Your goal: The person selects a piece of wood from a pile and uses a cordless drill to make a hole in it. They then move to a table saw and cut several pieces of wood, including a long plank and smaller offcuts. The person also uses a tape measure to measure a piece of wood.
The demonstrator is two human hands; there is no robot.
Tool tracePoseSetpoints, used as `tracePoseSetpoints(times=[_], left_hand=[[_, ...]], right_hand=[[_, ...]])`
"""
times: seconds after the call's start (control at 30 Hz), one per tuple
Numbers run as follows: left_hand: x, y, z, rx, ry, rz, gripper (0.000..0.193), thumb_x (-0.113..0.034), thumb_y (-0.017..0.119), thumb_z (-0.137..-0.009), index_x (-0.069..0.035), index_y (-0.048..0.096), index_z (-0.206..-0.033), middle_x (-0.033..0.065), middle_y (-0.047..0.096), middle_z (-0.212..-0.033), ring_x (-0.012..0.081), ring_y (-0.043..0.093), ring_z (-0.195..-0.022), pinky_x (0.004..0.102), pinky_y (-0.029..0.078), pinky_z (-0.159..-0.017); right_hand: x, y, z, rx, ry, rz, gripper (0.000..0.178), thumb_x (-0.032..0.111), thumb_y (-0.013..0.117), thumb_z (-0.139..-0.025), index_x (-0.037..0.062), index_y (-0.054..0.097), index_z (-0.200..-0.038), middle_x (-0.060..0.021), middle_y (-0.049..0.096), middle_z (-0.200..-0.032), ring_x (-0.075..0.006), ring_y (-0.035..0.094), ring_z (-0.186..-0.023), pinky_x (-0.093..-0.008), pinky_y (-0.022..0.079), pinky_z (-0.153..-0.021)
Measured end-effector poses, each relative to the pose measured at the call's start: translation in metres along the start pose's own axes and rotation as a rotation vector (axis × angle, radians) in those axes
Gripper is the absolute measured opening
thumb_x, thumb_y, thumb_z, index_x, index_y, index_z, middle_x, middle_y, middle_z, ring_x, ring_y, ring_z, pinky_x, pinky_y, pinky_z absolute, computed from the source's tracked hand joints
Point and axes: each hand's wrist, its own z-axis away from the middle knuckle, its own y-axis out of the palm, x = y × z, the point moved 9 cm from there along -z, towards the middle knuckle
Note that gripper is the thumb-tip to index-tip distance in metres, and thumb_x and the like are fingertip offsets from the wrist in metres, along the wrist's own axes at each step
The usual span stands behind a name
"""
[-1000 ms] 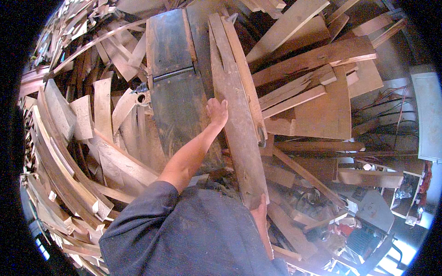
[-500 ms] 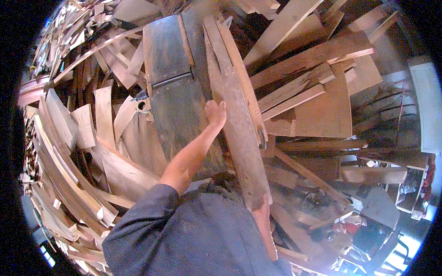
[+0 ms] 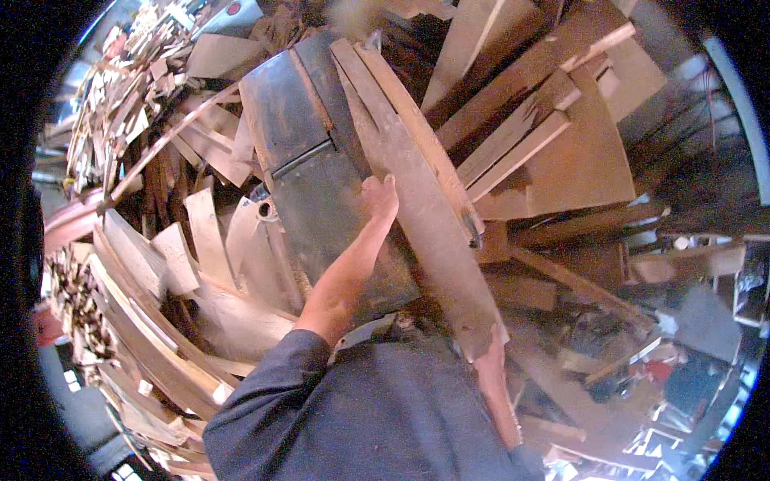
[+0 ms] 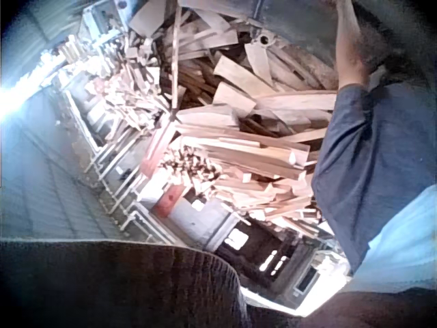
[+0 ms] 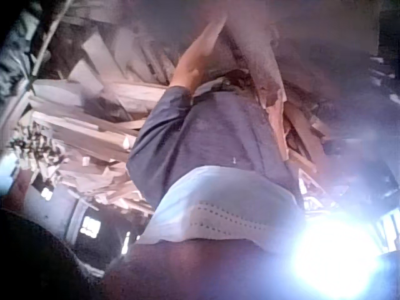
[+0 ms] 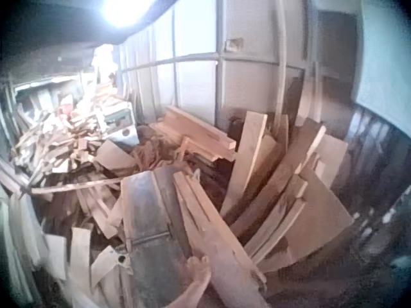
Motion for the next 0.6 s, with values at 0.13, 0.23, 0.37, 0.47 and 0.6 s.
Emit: tracePoseSetpoints(times=[0.13, 0.23, 0.37, 0.47, 0.6], left_hand=[[-0.004, -0.008, 0.0, 0.003, 0.065, 0.002, 0.053, -0.041, 0.059, -0.097, 0.009, 0.06, -0.114, 0.0297, 0.06, -0.122, 0.0467, 0.058, -0.115, 0.0552, 0.044, -0.101], [-0.014, -0.005, 0.003, 0.068, 0.06, 0.012, 0.051, -0.039, 0.059, -0.098, 0.009, 0.06, -0.115, 0.0307, 0.059, -0.125, 0.0464, 0.056, -0.117, 0.0551, 0.042, -0.104], [0.014, 0.003, -0.022, -0.023, 0.172, 0.0, 0.049, -0.035, 0.059, -0.099, 0.01, 0.061, -0.116, 0.0312, 0.062, -0.118, 0.047, 0.059, -0.113, 0.0535, 0.045, -0.101], [0.017, 0.014, -0.03, 0.051, 0.175, 0.141, 0.05, -0.035, 0.059, -0.1, 0.012, 0.06, -0.119, 0.032, 0.061, -0.123, 0.0456, 0.059, -0.115, 0.0506, 0.046, -0.1], [-0.006, 0.004, -0.008, 0.144, 0.097, 0.215, 0.056, -0.036, 0.058, -0.102, 0.014, 0.055, -0.126, 0.033, 0.054, -0.136, 0.0425, 0.057, -0.123, 0.0464, 0.046, -0.102]], right_hand=[[0.07, -0.001, 0.009, -0.01, -0.037, 0.151, 0.065, 0.025, 0.065, -0.099, -0.0009, 0.036, -0.152, -0.0172, 0.048, -0.149, -0.0265, 0.049, -0.137, -0.043, 0.044, -0.111], [-0.062, -0.004, -0.008, -0.272, 0.344, -0.71, 0.058, 0.032, 0.073, -0.094, 0.005, 0.053, -0.141, -0.0143, 0.058, -0.138, -0.0279, 0.057, -0.127, -0.0487, 0.053, -0.1], [-0.1, 0.009, -0.021, -0.304, 0.53, -1.099, 0.052, 0.034, 0.079, -0.089, 0.0066, 0.062, -0.13, -0.0111, 0.066, -0.127, -0.03, 0.064, -0.115, -0.051, 0.055, -0.096], [-0.13, 0.02, -0.019, -0.454, 0.683, -1.233, 0.057, 0.032, 0.083, -0.085, 0.0051, 0.061, -0.13, -0.0101, 0.067, -0.126, -0.0299, 0.066, -0.11, -0.0514, 0.057, -0.091], [-0.131, 0.019, -0.018, -0.546, 0.706, -1.223, 0.05, 0.025, 0.083, -0.085, 0.0058, 0.063, -0.126, -0.0093, 0.069, -0.12, -0.0297, 0.069, -0.105, -0.0505, 0.059, -0.086]])
